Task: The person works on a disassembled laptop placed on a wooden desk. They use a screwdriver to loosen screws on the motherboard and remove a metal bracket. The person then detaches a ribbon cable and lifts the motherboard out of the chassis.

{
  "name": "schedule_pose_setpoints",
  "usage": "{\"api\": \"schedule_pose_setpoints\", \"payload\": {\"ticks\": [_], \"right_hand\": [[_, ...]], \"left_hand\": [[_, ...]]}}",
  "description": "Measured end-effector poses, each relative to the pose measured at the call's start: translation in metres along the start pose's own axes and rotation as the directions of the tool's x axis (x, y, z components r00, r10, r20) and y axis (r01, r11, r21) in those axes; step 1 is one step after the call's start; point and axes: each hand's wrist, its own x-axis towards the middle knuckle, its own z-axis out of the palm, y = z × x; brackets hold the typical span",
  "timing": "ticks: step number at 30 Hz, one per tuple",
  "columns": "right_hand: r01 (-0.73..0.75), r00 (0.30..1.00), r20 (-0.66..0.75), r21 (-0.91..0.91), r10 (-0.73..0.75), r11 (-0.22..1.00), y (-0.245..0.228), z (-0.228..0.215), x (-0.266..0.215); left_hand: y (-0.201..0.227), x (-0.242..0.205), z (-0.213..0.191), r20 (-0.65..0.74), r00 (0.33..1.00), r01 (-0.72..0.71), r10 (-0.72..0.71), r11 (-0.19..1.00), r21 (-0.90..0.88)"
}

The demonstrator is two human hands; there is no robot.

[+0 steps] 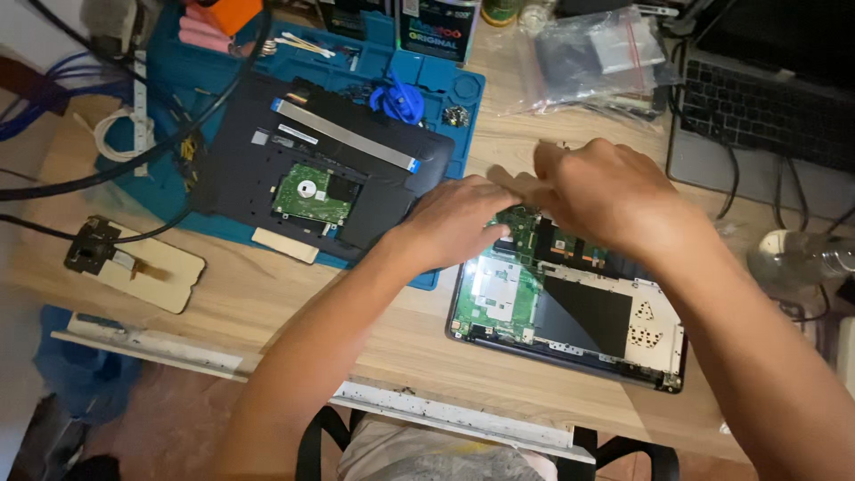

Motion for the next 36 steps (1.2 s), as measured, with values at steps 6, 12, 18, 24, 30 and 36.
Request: {"api": "schedule_pose_setpoints", "payload": {"ticks": [6,12,18,24,30,36], "right_hand": [[-0.125,0.991,0.031,-0.043,0.127,0.991,-0.008,-0.007,-0.012],[-0.069,0.998,0.014,0.014,0.069,0.997,-0.007,-0.005,-0.018],[-0.027,0.999,-0.037,0.002,0.027,1.0,-0.012,-0.014,-0.023],[0.006,0.995,-0.102,0.051,-0.001,0.999,-0.016,-0.015,-0.028],[-0.009,0.995,-0.101,0.145,0.024,0.989,-0.002,-0.004,-0.023],[0.002,0.992,-0.122,0.102,0.011,0.995,-0.004,-0.001,-0.028]], "left_hand": [[-0.006,0.001,0.007,0.0,1.0,0.019,-0.019,1.0,-0.021],[-0.013,0.003,0.015,0.016,1.0,0.02,-0.02,1.0,0.006],[-0.016,0.003,0.021,0.007,1.0,0.021,-0.021,0.999,-0.034],[-0.018,0.005,0.023,0.004,1.0,0.031,-0.031,0.999,-0.026],[-0.017,0.003,0.021,0.006,0.999,0.038,-0.037,0.999,-0.039],[-0.013,0.004,0.017,0.016,0.999,0.049,-0.049,0.999,-0.005]]}}
